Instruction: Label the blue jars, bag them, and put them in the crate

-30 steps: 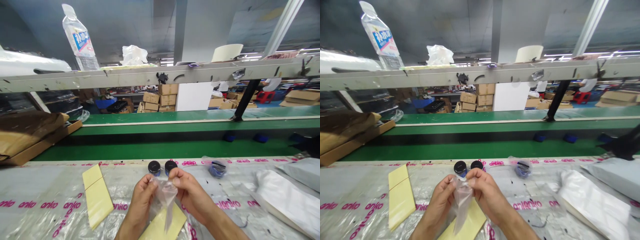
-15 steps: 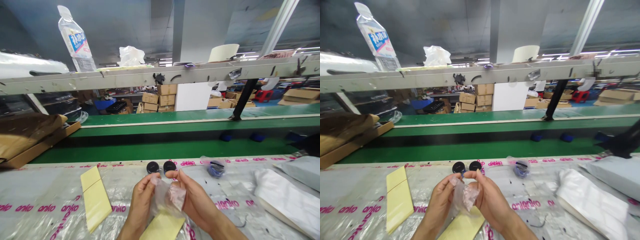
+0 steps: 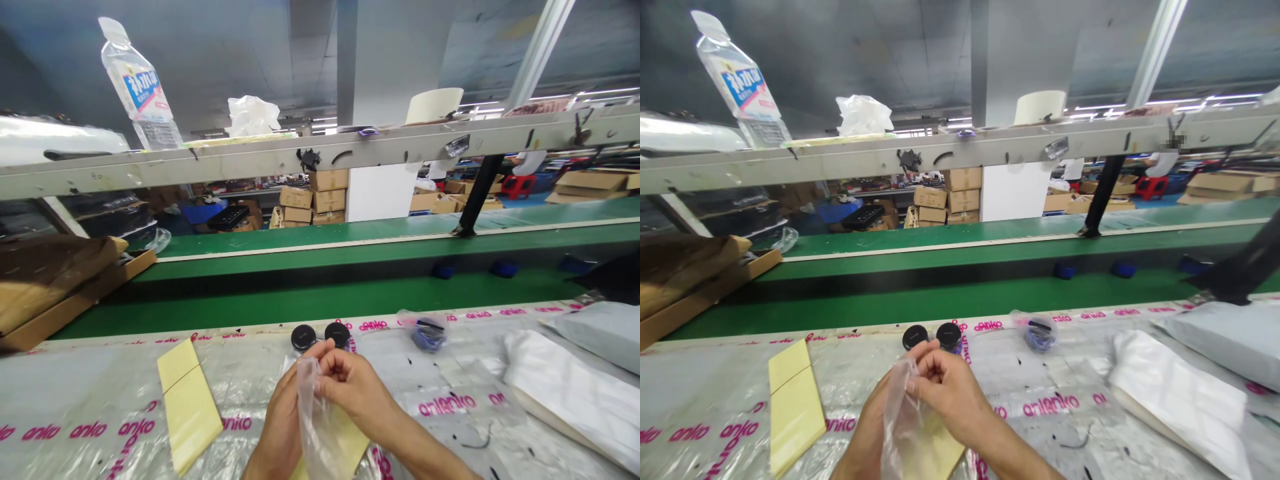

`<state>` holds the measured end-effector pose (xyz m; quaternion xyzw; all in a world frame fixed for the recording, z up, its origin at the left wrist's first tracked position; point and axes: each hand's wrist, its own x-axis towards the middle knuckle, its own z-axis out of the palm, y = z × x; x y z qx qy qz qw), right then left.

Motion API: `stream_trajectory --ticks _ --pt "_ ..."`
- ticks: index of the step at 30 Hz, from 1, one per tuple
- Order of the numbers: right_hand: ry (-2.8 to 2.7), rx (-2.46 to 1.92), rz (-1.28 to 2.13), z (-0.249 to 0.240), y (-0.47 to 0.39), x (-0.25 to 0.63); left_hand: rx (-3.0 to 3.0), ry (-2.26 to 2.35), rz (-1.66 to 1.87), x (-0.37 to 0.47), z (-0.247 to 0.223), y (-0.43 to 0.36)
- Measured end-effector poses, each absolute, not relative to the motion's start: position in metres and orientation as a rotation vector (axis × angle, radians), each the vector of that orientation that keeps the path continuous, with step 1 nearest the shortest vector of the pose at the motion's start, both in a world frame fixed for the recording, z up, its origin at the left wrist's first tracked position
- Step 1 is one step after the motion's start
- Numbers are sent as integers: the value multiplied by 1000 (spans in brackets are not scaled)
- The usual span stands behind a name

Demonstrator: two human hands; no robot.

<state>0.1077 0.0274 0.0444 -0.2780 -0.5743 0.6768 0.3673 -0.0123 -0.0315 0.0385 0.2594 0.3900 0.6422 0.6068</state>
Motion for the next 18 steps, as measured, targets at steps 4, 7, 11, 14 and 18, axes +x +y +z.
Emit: stream_trajectory --ticks 4,7,11,14,18 --pt "-1478 -859 1584 48 29 109 464 887 1494 -10 38 -33" --pt "-1568 -1014 1418 49 30 112 547 879 1539 -7 40 -36" --pt "-1708 -1065 1268 52 32 117 681 895 1518 -11 39 -35" --pt "-1770 -994 1281 57 33 123 583 1039 1510 -17 34 -32" --pt "-1816 -958 1254 56 39 131 512 1059 1539 -17 30 -31"
